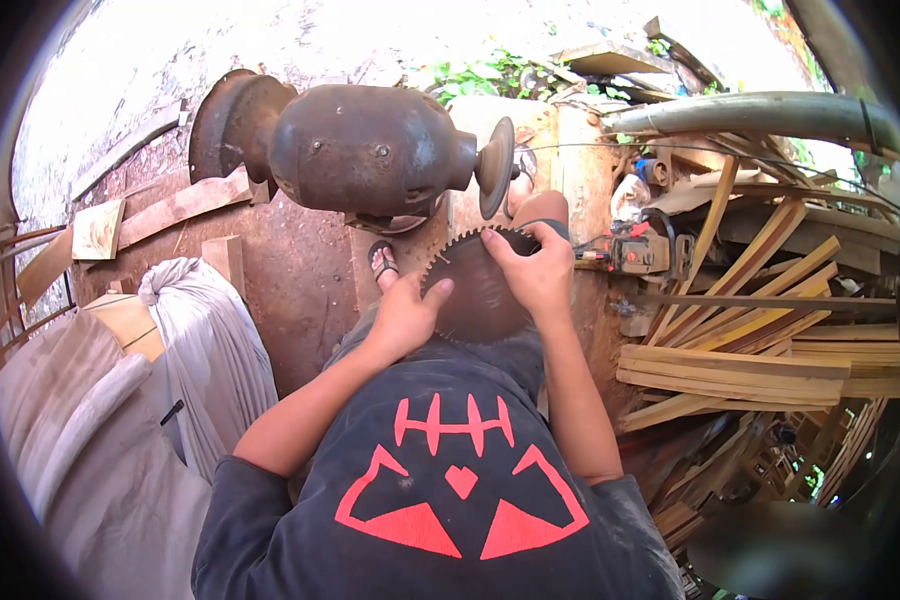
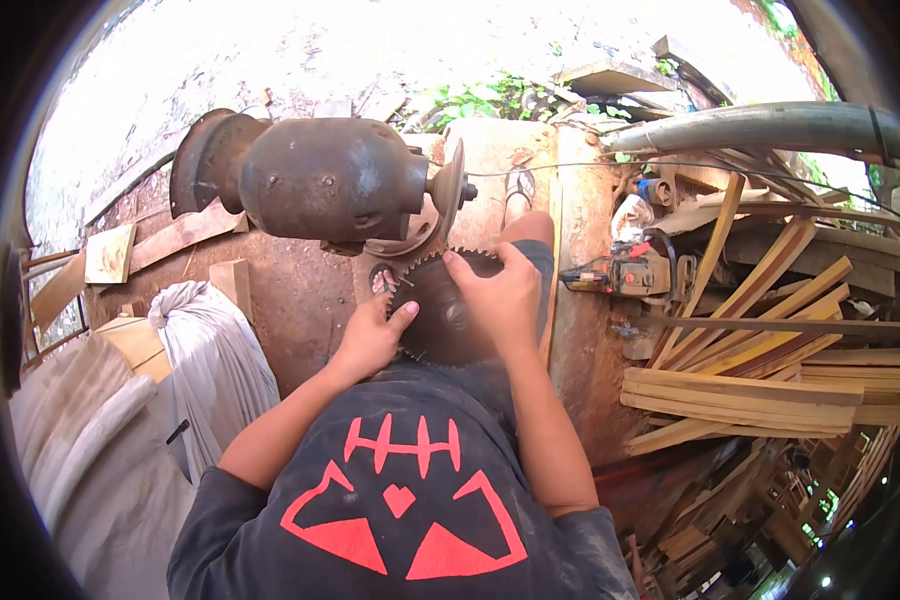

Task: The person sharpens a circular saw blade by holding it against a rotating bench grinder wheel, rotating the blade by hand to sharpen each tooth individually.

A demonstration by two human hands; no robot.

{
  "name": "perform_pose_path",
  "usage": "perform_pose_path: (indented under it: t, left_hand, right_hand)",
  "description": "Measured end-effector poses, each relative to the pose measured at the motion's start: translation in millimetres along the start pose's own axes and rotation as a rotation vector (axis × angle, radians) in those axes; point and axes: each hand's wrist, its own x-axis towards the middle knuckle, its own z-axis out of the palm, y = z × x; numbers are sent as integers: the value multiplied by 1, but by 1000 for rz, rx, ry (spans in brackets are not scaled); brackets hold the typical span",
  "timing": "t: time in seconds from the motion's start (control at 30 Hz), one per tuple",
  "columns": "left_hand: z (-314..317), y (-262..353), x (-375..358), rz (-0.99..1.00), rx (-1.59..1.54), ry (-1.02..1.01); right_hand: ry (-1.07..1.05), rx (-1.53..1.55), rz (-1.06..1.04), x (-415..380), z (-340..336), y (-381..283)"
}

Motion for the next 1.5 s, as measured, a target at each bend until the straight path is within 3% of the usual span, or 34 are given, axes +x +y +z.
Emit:
perform_pose_path:
  t: [0.3,0.63,0.83,0.93,1.5]
  left_hand:
    - [9,-6,8,78,37,109]
    - [7,29,-2,-27,91,115]
    - [17,13,2,81,22,182]
    - [13,23,-1,2,70,151]
    - [15,18,0,7,98,181]
  right_hand:
    - [20,45,-119,12,-2,3]
    - [-20,51,-70,17,-8,-4]
    - [-13,48,-60,17,-9,-4]
    - [-13,58,-51,17,-8,-4]
    - [29,38,-79,13,-6,-1]
